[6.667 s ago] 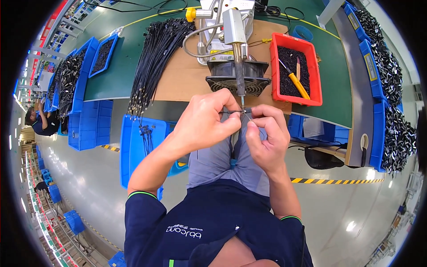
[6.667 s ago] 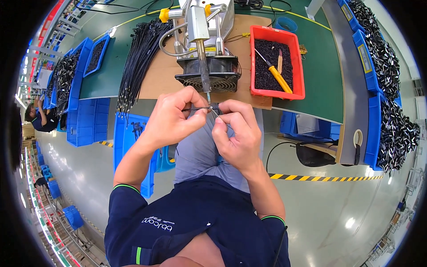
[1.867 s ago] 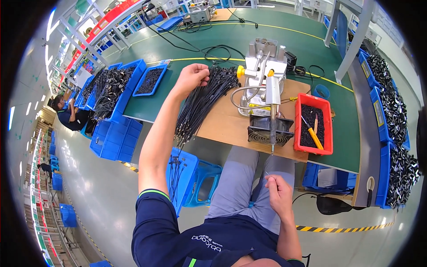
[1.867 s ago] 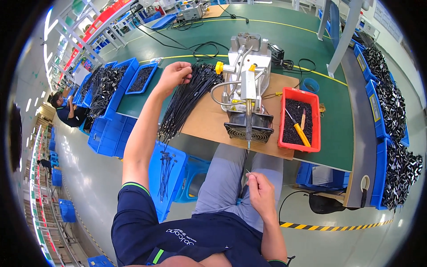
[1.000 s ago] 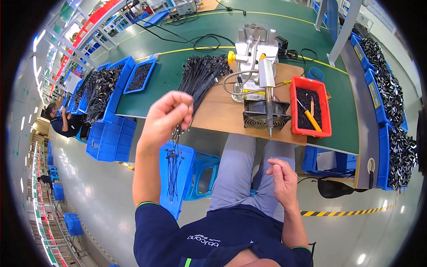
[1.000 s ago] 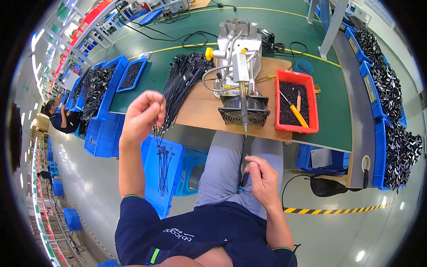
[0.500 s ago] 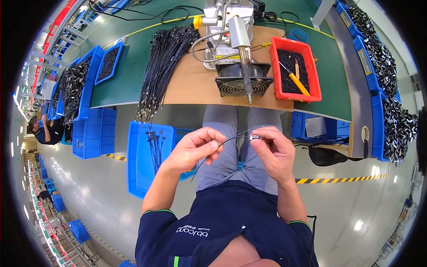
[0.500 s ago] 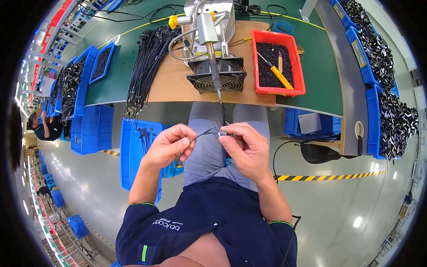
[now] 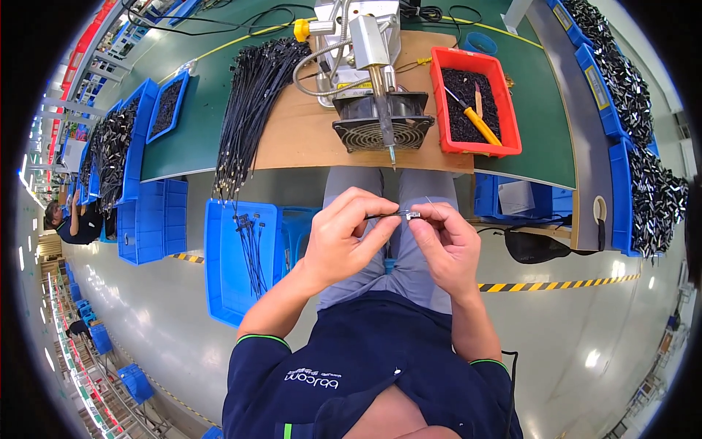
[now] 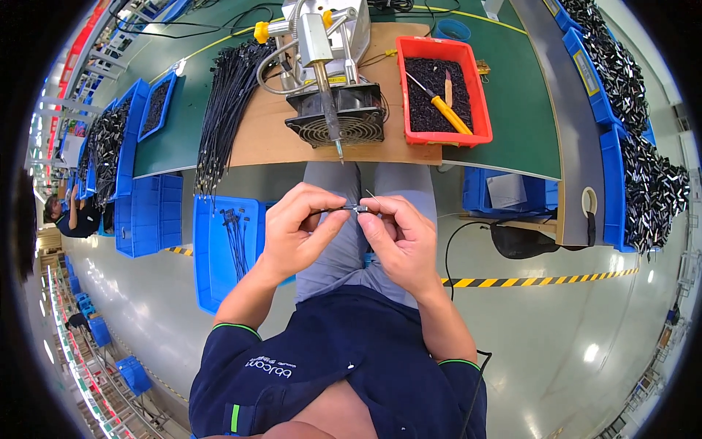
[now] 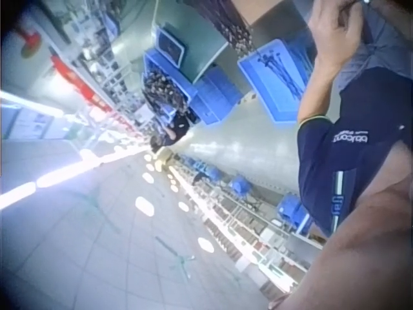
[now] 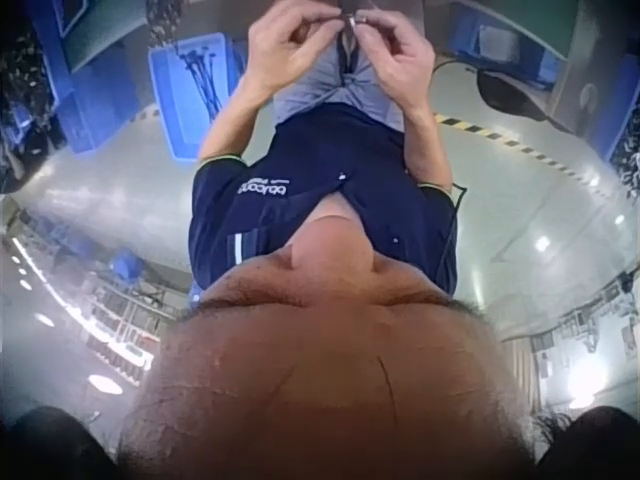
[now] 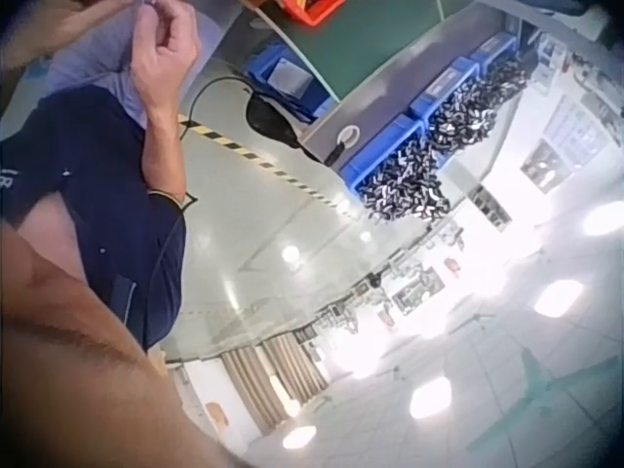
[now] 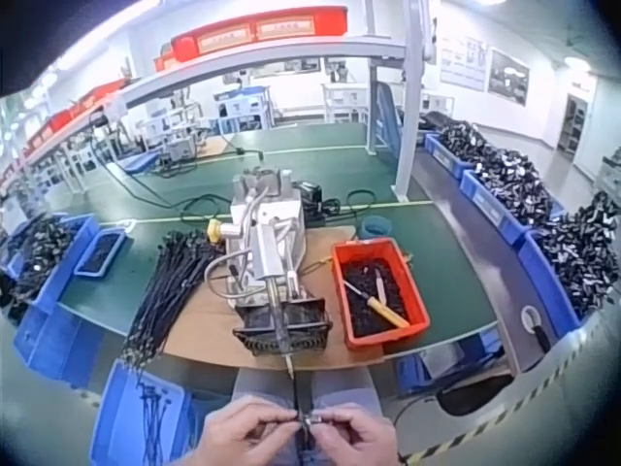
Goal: The person processes electrical cables by attaching small connectors to wire bundles using a specialized workbench machine.
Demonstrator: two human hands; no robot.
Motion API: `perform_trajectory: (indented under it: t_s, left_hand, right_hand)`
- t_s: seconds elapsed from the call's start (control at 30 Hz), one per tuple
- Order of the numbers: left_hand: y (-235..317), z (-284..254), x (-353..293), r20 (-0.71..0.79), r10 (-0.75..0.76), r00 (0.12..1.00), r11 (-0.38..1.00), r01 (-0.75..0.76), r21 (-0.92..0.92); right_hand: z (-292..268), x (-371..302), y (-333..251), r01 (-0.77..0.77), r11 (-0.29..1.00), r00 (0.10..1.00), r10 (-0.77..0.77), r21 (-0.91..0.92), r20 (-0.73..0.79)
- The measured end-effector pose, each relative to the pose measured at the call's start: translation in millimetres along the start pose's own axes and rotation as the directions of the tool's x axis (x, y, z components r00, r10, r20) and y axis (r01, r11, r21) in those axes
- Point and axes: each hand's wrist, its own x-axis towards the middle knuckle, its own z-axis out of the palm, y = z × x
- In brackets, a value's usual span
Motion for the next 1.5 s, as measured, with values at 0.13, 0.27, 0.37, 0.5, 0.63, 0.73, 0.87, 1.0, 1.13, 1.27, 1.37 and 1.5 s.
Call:
perform_trajectory:
  t_s: [0.13, 0.27, 0.37, 0.5, 0.63, 0.73, 0.87, 1.0, 1.13, 1.27, 1.37, 1.5]
  left_hand:
    - [-1.2, 3.0, 3.4, 0.047, -0.072, 0.996, 0.994, 0.076, -0.08]
    - [3.2, 7.8, 6.4, 0.09, -0.165, 0.982, 0.969, 0.178, -0.17]
    - [4.6, 11.9, 8.0, 0.096, -0.2, 0.975, 0.962, 0.214, -0.172]
    - [7.7, 14.8, 9.0, 0.132, -0.301, 0.944, 0.93, 0.322, -0.179]
    - [3.5, 17.6, 8.7, 0.146, -0.344, 0.928, 0.903, 0.369, -0.219]
    - [-4.1, 16.7, 7.2, 0.228, -0.394, 0.891, 0.863, 0.444, -0.243]
    - [-12.8, 20.8, 4.8, 0.238, -0.409, 0.881, 0.809, 0.47, -0.352]
    - [-17.5, 20.5, 2.5, 0.215, -0.401, 0.89, 0.808, 0.455, -0.374]
    - [-11.5, 7.3, 5.7, 0.264, -0.442, 0.857, 0.816, 0.507, -0.277]
    - [-10.3, 1.4, 10.4, 0.222, -0.411, 0.884, 0.868, 0.454, -0.202]
    - [-5.0, -1.9, 14.9, 0.189, -0.385, 0.903, 0.897, 0.415, -0.155]
    - [-6.2, -2.0, 19.7, 0.166, -0.361, 0.918, 0.916, 0.382, -0.119]
  right_hand:
    - [-1.7, 1.0, 1.1, 0.005, 1.0, 1.0, -0.005, 0.031, -0.007]
    - [-5.0, 2.5, 1.7, 0.022, 1.0, 1.0, -0.022, 0.015, -0.01]
    - [-7.5, 2.4, 3.4, 0.022, 1.0, 1.0, -0.022, 0.02, -0.007]
    - [-9.3, 1.3, 4.8, 0.019, 1.0, 1.0, -0.019, 0.02, -0.004]
    - [-8.1, 1.0, 5.8, 0.024, 0.999, 1.0, -0.024, 0.036, -0.01]
    - [-7.6, 1.5, 6.4, 0.027, 0.999, 1.0, -0.027, 0.029, -0.007]
    - [-6.1, 2.5, 7.2, 0.052, 0.999, 0.999, -0.052, -0.009, -0.001]
    - [-7.1, 4.0, 3.8, 0.071, 0.995, 0.997, -0.07, -0.068, 0.015]
    - [-18.2, 6.6, -1.9, 0.13, 0.966, 0.991, -0.13, -0.225, 0.014]
    - [-16.6, 13.5, -9.2, 0.236, 0.908, 0.972, -0.227, -0.346, 0.067]
    - [-10.5, 7.5, -14.5, 0.094, 0.96, 0.995, -0.097, -0.264, 0.002]
    - [-11.0, 4.7, -6.6, -0.053, 0.99, 0.999, 0.053, -0.131, -0.005]
